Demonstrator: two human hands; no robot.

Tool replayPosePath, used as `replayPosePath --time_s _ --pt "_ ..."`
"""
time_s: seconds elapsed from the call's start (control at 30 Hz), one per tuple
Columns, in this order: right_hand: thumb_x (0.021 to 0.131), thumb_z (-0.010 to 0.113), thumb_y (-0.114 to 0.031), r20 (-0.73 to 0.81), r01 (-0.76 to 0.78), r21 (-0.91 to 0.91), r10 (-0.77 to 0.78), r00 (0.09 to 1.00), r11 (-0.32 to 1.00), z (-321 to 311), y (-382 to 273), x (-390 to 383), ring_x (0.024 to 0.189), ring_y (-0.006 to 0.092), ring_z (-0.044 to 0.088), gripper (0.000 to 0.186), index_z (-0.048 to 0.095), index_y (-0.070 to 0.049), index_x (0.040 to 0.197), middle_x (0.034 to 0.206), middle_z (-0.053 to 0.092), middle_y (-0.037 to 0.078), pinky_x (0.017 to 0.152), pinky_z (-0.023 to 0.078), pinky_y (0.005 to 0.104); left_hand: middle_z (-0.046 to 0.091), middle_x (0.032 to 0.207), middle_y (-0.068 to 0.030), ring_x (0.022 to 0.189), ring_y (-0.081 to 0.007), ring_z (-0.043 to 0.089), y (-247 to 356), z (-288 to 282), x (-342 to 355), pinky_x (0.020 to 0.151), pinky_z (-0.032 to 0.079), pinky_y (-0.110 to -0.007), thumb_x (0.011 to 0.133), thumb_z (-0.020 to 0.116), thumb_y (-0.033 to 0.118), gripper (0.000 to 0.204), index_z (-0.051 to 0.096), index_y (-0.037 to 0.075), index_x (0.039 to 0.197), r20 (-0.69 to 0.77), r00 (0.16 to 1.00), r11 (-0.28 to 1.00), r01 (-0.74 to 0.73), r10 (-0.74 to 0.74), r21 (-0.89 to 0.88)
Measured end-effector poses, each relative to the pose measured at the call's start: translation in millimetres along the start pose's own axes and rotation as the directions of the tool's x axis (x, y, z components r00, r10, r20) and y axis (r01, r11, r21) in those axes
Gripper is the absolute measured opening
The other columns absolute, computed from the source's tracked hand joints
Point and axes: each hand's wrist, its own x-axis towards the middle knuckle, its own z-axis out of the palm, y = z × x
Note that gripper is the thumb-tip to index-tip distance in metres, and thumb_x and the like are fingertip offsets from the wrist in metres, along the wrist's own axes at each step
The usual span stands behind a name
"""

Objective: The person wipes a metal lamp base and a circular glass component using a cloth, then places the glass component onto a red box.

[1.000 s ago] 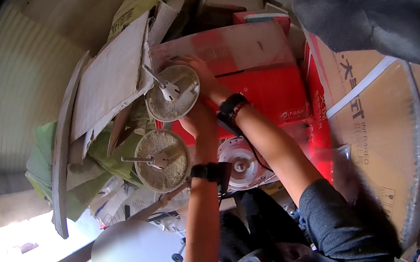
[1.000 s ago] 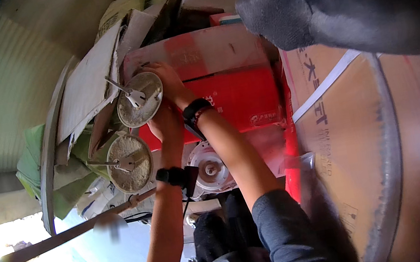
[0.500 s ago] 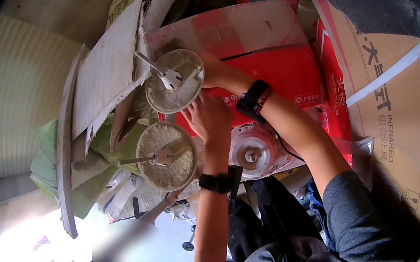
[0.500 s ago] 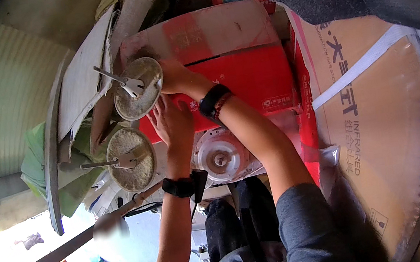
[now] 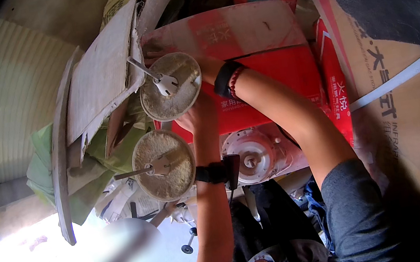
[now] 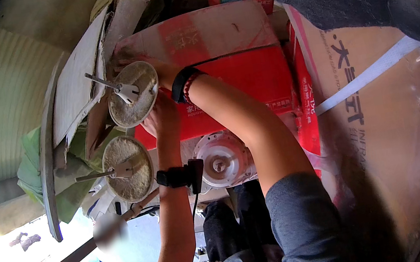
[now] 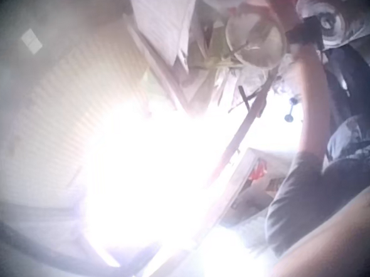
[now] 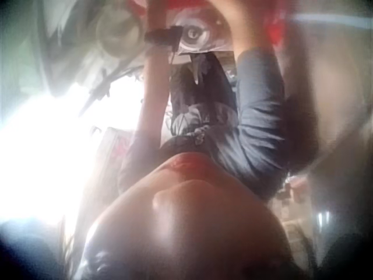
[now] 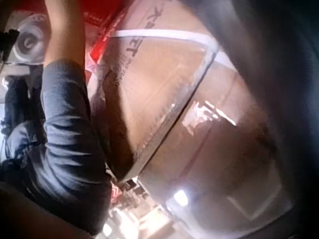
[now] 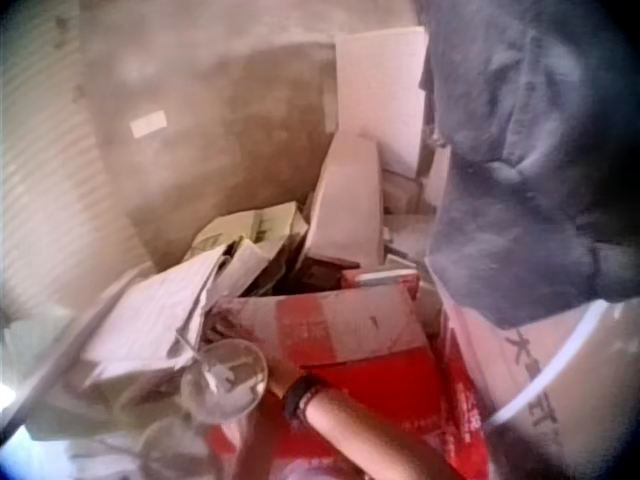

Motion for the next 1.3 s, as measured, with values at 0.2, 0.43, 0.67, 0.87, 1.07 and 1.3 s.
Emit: replayPosePath --time_s 0.2,0.43,0.67,0.87,1.07,1.3 --pt "0.079 0.047 -0.030 0.129 0.060 -0.249 -0.029 0.991 0.967 3 12 27 0.129 0.0291 0.021 0.051 0.039 -0.012 0.125 0.136 0.031 0.010 0.105 0.016 0.0420 0.049 0.117 -0.0182 0.106 -0.0340 0.047 -1 -10 3 0.085 0.039 -0.045 0.083 0.043 0.022 0.036 0.048 0.006 0.115 0.176 0.977 0.991 0.128 -0.119 -0.040" --pt "0.082 0.046 -0.034 0.104 0.001 -0.430 0.049 0.993 0.903 17 37 37 0.128 0.0245 0.026 0.048 0.041 -0.012 0.124 0.133 0.035 0.010 0.103 0.021 0.0409 0.045 0.121 -0.0182 0.109 -0.0334 0.044 5 -9 4 0.087 0.039 -0.044 0.084 0.043 0.023 0.038 0.045 0.006 0.118 0.059 0.998 0.999 0.037 -0.035 -0.027" --pt "0.082 0.047 -0.041 0.029 -0.104 -0.450 0.131 0.991 0.887 16 35 34 0.124 0.0210 0.032 0.050 0.043 -0.014 0.123 0.129 0.040 0.006 0.102 0.023 0.0400 0.041 0.124 -0.0183 0.112 -0.0328 0.041 9 -2 4 0.088 0.038 -0.043 0.084 0.042 0.023 0.041 0.041 0.006 0.121 0.015 1.000 0.999 -0.010 0.010 -0.032" --pt "0.080 0.049 -0.042 -0.047 -0.168 -0.446 0.164 0.985 0.879 11 36 35 0.120 0.0185 0.037 0.048 0.047 -0.015 0.119 0.124 0.044 0.004 0.099 0.026 0.0410 0.038 0.127 -0.0183 0.115 -0.0323 0.039 12 2 7 0.090 0.037 -0.042 0.084 0.042 0.024 0.043 0.038 0.006 0.123 -0.001 0.999 0.999 -0.036 0.036 -0.040" --pt "0.079 0.048 -0.041 0.005 -0.176 -0.468 0.202 0.979 0.866 6 42 38 0.119 0.0197 0.038 0.048 0.046 -0.015 0.120 0.122 0.045 0.005 0.098 0.027 0.0410 0.034 0.129 -0.0184 0.117 -0.0318 0.036 16 6 10 0.091 0.036 -0.041 0.084 0.042 0.024 0.045 0.035 0.006 0.125 -0.018 0.998 0.996 -0.067 0.066 -0.057" --pt "0.078 0.043 -0.050 0.047 -0.345 -0.449 0.407 0.912 0.824 -19 36 30 0.123 0.0208 0.031 0.059 0.041 -0.018 0.127 0.130 0.038 0.005 0.101 0.021 0.0427 0.030 0.132 -0.0184 0.120 -0.0312 0.033 18 12 13 0.093 0.035 -0.040 0.085 0.042 0.025 0.048 0.032 0.006 0.128 -0.038 0.995 0.992 -0.096 0.093 -0.081"
